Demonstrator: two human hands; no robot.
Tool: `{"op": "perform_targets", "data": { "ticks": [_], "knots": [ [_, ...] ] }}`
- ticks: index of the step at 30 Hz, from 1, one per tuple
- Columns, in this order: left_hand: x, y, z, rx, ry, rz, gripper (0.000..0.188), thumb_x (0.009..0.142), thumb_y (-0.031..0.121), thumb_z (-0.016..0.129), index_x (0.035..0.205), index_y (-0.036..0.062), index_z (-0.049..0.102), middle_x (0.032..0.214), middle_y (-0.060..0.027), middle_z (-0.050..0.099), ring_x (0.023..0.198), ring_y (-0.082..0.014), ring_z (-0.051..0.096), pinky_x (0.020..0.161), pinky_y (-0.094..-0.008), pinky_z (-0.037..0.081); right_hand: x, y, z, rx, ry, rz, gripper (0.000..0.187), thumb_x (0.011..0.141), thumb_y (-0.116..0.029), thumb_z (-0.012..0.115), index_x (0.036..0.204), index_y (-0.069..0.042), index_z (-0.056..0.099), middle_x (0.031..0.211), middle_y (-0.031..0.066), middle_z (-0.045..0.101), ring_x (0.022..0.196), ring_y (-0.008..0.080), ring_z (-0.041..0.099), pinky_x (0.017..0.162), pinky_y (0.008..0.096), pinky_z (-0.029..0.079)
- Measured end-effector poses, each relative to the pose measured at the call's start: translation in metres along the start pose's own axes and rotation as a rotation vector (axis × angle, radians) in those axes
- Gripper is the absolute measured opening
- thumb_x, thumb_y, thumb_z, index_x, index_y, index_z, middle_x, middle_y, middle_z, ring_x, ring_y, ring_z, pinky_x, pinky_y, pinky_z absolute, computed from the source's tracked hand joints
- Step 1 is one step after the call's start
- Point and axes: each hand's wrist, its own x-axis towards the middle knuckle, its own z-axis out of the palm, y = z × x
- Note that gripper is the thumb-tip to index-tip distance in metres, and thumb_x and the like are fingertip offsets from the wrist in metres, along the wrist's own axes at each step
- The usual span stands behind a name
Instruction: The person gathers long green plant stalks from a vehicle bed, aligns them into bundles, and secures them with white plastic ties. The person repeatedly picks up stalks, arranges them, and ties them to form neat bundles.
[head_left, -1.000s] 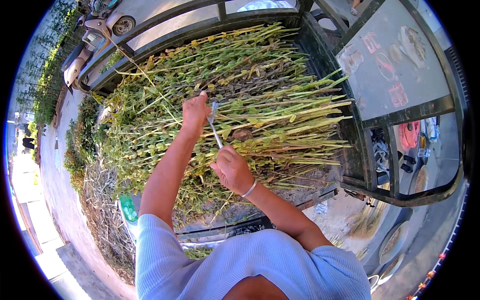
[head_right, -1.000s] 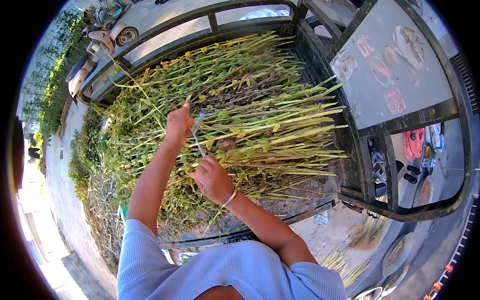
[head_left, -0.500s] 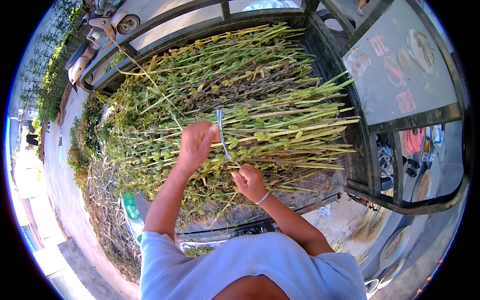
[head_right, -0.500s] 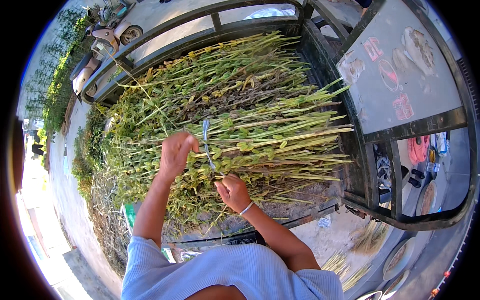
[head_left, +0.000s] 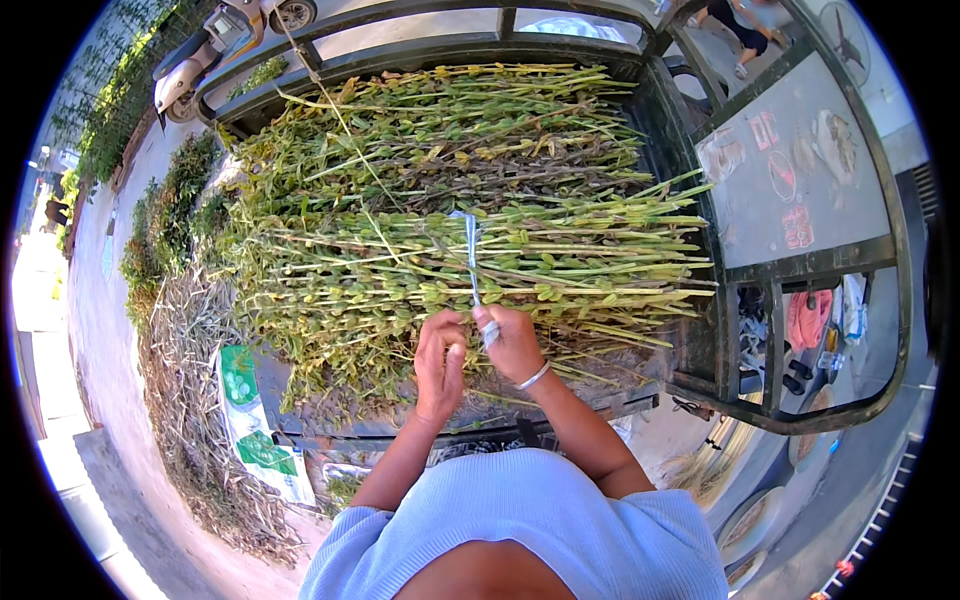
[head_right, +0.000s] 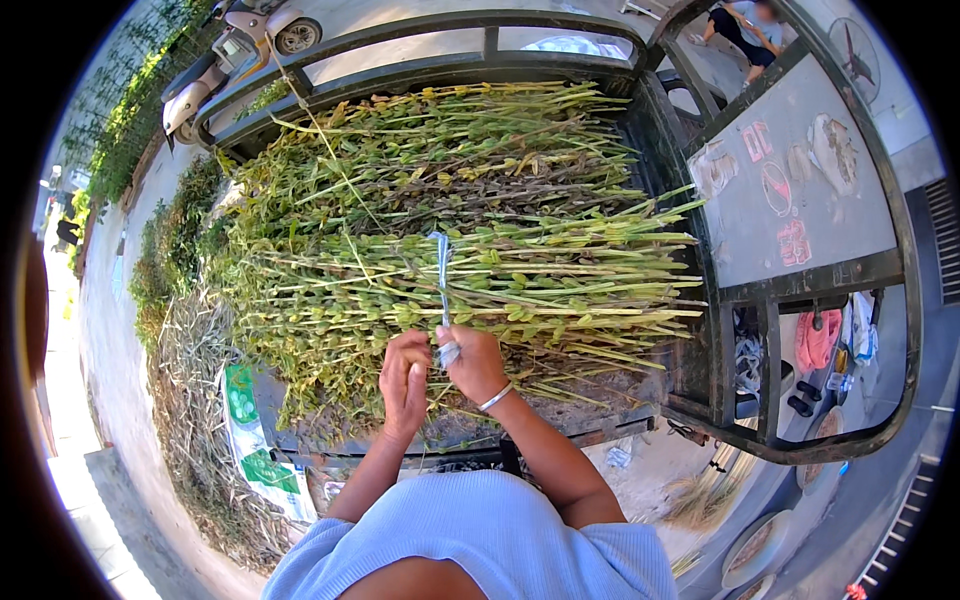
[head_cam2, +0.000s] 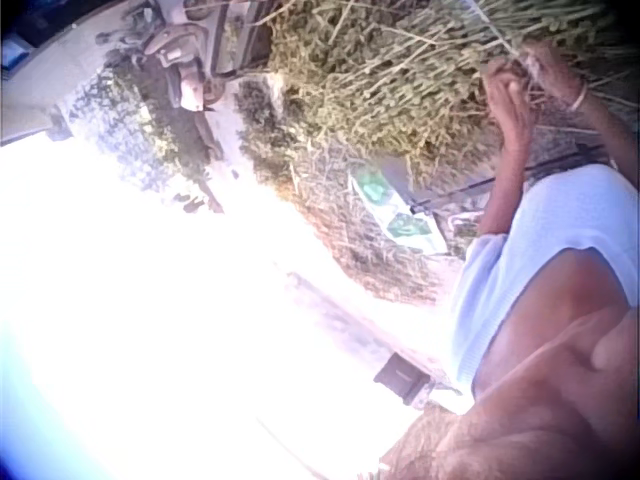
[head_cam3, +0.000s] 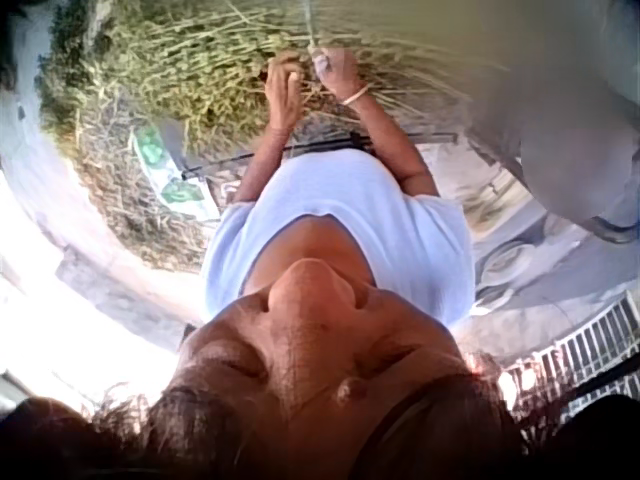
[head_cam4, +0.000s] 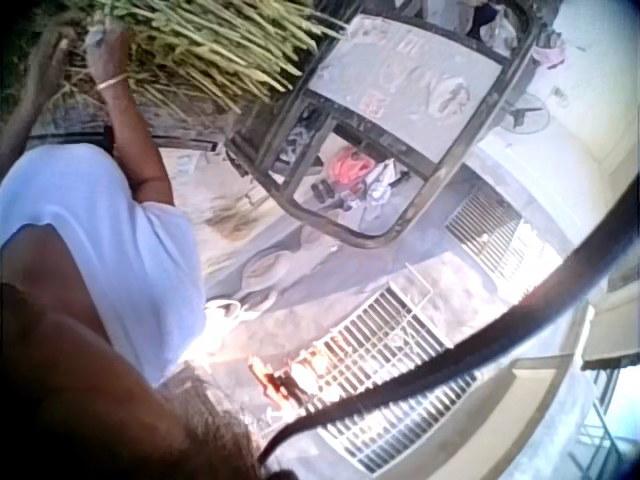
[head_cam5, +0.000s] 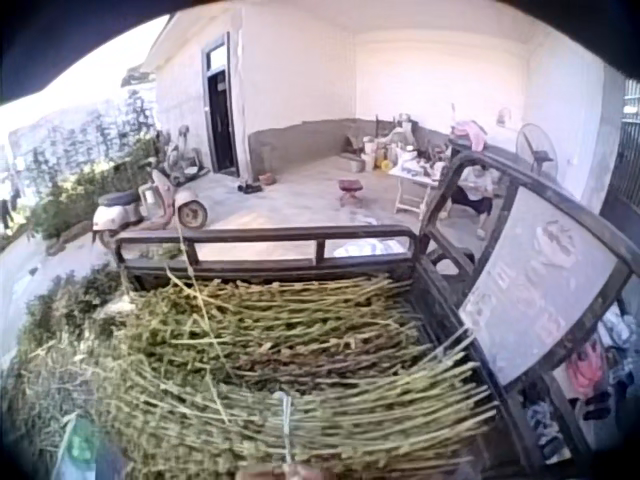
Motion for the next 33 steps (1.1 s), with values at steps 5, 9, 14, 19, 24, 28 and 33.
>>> {"op": "perform_targets", "data": {
  "ticks": [5, 9, 14, 19, 24, 28, 33],
  "knots": [
    [-0.021, -0.041, 0.037, -0.123, 0.007, -0.047, 0.019, 0.083, -0.001, 0.060, 0.102, 0.0008, 0.060, 0.107, -0.0141, 0.061, 0.088, -0.0257, 0.060, 0.077, -0.0351, 0.049, 0.003, 0.003, 0.005, 0.688, -0.124, 0.339, 0.043, 0.099, -0.029, 0.049, 0.064, -0.004, 0.048, 0.053, 0.0014, 0.046, 0.048, 0.0105, 0.044, 0.043, 0.0268, 0.034],
    [-0.017, -0.057, 0.035, 0.014, -0.087, -0.003, 0.016, 0.083, 0.000, 0.062, 0.099, 0.0020, 0.063, 0.094, -0.0128, 0.064, 0.085, -0.0282, 0.061, 0.075, -0.0351, 0.049, 0.007, -0.008, -0.008, 0.574, -0.142, 0.273, 0.043, 0.100, -0.029, 0.047, 0.066, -0.003, 0.050, 0.056, 0.0022, 0.049, 0.052, 0.0101, 0.048, 0.045, 0.0260, 0.037],
    [-0.011, -0.049, 0.027, 0.002, 0.022, 0.054, 0.010, 0.087, 0.011, 0.061, 0.085, 0.0012, 0.064, 0.086, -0.0101, 0.065, 0.087, -0.0270, 0.060, 0.076, -0.0362, 0.049, 0.038, -0.001, -0.058, 0.106, -0.276, -0.107, 0.034, 0.098, -0.028, 0.051, 0.093, 0.004, 0.064, 0.104, 0.0099, 0.064, 0.061, 0.0138, 0.057, 0.058, 0.0284, 0.048],
    [-0.023, -0.058, 0.040, -1.033, 0.101, -0.520, 0.029, 0.099, 0.023, 0.048, 0.082, 0.0024, 0.058, 0.080, -0.0082, 0.059, 0.092, -0.0202, 0.058, 0.078, -0.0307, 0.049, 0.071, 0.010, -0.047, 0.669, -0.515, -0.037, 0.038, 0.099, -0.033, 0.047, 0.092, -0.001, 0.066, 0.102, 0.0096, 0.065, 0.073, 0.0163, 0.058, 0.068, 0.0302, 0.049],
    [0.008, -0.030, 0.033, -1.095, 0.097, -0.589, 0.041, 0.101, 0.027, 0.042, 0.066, 0.0072, 0.039, 0.065, -0.0027, 0.042, 0.060, -0.0104, 0.036, 0.052, -0.0246, 0.029, 0.092, -0.001, -0.005, 1.178, -0.243, 0.162, 0.043, 0.098, -0.033, 0.050, 0.064, -0.009, 0.038, 0.057, -0.0005, 0.040, 0.050, 0.0099, 0.037, 0.047, 0.0259, 0.031],
    [0.063, 0.027, -0.001, -0.644, 0.087, -0.226, 0.040, 0.100, 0.018, 0.043, 0.062, 0.0044, 0.038, 0.058, -0.0010, 0.039, 0.054, -0.0120, 0.034, 0.051, -0.0281, 0.028, 0.135, -0.077, -0.008, 0.853, -0.056, -0.054, 0.045, 0.098, -0.030, 0.050, 0.061, -0.009, 0.037, 0.052, -0.0024, 0.034, 0.042, 0.0064, 0.028, 0.040, 0.0228, 0.022],
    [0.106, 0.057, -0.033, -0.360, 0.113, 0.021, 0.035, 0.093, 0.010, 0.052, 0.064, 0.0009, 0.035, 0.058, -0.0067, 0.033, 0.054, -0.0199, 0.032, 0.051, -0.0334, 0.027, 0.185, -0.135, -0.025, 0.944, -0.005, -0.088, 0.041, 0.098, -0.027, 0.050, 0.063, -0.009, 0.037, 0.051, -0.0022, 0.034, 0.040, 0.0069, 0.030, 0.037, 0.0251, 0.022]
  ]
}}
